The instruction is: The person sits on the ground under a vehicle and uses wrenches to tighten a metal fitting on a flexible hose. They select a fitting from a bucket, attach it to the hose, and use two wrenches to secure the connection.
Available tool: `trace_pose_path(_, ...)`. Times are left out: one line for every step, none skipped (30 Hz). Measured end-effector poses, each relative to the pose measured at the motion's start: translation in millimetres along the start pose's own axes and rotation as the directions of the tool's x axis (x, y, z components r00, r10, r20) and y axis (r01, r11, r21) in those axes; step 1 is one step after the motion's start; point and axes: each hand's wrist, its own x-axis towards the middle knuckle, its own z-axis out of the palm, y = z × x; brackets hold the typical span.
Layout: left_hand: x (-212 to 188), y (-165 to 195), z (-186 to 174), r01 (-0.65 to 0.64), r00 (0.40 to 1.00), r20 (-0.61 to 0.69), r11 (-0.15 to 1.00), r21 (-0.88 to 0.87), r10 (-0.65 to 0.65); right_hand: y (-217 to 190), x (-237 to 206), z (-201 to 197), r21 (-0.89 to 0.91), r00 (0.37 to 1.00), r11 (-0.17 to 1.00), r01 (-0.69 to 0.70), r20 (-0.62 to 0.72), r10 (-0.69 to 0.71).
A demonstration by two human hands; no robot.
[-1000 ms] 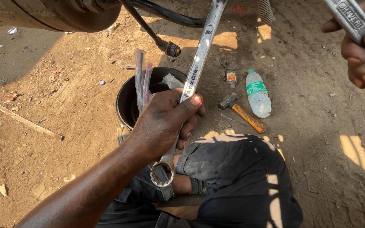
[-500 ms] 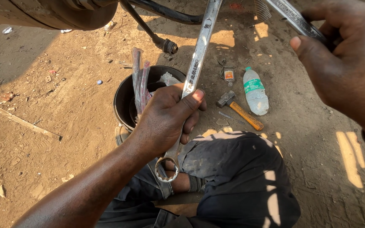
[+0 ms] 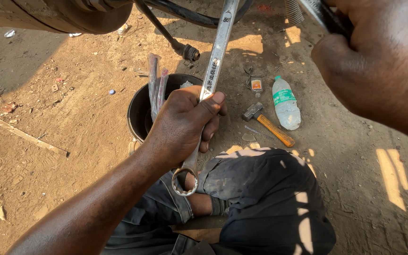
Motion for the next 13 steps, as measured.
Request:
trace_pose_path(0, 0, 0, 0.000, 1.000, -0.001, 1.000, 0.000, 0.000, 0, 2, -1, 0.005, 1.000, 1.000, -0.013, 0.021, 0.013)
trace_pose_path(0, 1, 0, -0.004, 1.000, 0.000, 1.000, 0.000, 0.004, -1, 2, 0, 0.039, 0.999, 0.999, -0.024, 0.023, 0.023)
trace_pose_path(0, 1, 0, -0.012, 1.000, 0.001, 1.000, -0.002, 0.012, 0, 3, 1, 0.071, 0.999, 0.997, -0.033, 0.024, 0.032)
trace_pose_path(0, 1, -1, -0.016, 1.000, 0.001, 1.000, -0.001, 0.016, 1, 5, 1, 0.147, 0.998, 0.988, -0.055, 0.047, 0.049)
trace_pose_path(0, 1, -2, -0.015, 1.000, 0.000, 1.000, 0.003, 0.015, 3, 7, 2, 0.222, 0.995, 0.972, -0.077, 0.072, 0.062)
trace_pose_path(-1, 1, -1, -0.014, 1.000, -0.002, 1.000, 0.004, 0.014, 5, 7, 2, 0.294, 0.993, 0.951, -0.098, 0.098, 0.072)
trace_pose_path(-1, 1, -2, -0.013, 1.000, -0.003, 1.000, 0.007, 0.013, 8, 6, 2, 0.357, 0.997, 0.933, -0.040, 0.074, 0.014)
trace_pose_path(-1, 1, -2, -0.010, 1.000, -0.003, 1.000, 0.014, 0.010, 12, 5, 3, 0.420, 0.998, 0.907, 0.019, 0.046, -0.042)
trace_pose_path(-1, 1, -1, -0.006, 1.000, -0.006, 1.000, 0.020, 0.007, 17, 4, 5, 0.480, 0.995, 0.874, 0.079, 0.013, -0.098)
trace_pose_path(-1, 1, -1, -0.004, 1.000, -0.010, 1.000, 0.027, 0.004, 22, 4, 8, 0.601, 0.995, 0.797, 0.060, 0.031, -0.098)
trace_pose_path(-1, 0, -1, -0.015, 1.000, -0.005, 1.000, 0.020, 0.015, 26, 6, 14, 0.712, 0.994, 0.701, 0.037, 0.049, -0.102)
trace_pose_path(-1, -1, -1, -0.022, 1.000, -0.002, 1.000, 0.013, 0.022, 31, 8, 20, 0.809, 0.991, 0.588, 0.010, 0.068, -0.111)
trace_pose_path(-1, -1, -1, -0.032, 0.999, 0.002, 0.999, 0.004, 0.032, 36, 9, 25, 0.917, 0.976, 0.390, -0.080, 0.152, -0.156)
